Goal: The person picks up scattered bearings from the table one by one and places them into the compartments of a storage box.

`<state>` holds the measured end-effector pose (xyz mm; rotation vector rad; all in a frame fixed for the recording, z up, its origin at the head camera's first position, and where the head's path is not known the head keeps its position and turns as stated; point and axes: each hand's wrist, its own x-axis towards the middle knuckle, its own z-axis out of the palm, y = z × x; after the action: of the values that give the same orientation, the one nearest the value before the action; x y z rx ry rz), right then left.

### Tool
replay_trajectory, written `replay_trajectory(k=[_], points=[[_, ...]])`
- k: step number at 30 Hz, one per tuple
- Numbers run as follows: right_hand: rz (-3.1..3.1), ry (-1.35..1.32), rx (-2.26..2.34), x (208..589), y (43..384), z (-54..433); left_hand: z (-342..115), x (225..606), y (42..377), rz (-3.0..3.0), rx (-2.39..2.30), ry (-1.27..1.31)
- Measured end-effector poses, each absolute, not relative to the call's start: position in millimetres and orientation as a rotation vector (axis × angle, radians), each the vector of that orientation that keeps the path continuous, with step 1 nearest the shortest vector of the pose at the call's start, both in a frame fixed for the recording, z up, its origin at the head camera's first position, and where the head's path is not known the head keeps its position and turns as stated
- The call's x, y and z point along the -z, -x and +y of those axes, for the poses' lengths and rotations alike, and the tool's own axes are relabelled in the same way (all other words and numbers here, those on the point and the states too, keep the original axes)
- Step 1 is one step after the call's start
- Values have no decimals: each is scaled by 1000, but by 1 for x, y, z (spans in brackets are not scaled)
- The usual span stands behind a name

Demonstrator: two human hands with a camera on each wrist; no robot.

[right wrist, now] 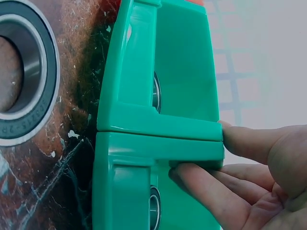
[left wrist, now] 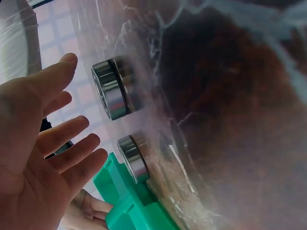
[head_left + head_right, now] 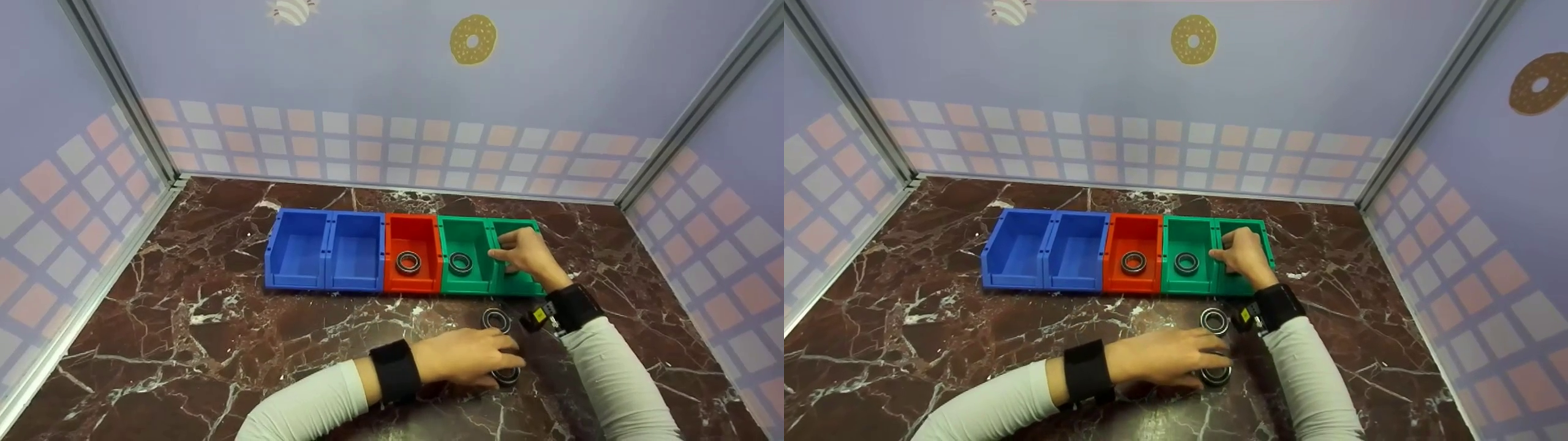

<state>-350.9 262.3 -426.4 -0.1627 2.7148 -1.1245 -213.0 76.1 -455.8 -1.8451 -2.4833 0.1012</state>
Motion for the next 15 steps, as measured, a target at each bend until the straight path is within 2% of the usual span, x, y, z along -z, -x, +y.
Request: replay_trajectory(k=[15], points=[[2727, 159, 1111, 427, 353, 262, 87, 464, 216, -2493, -78, 1926]])
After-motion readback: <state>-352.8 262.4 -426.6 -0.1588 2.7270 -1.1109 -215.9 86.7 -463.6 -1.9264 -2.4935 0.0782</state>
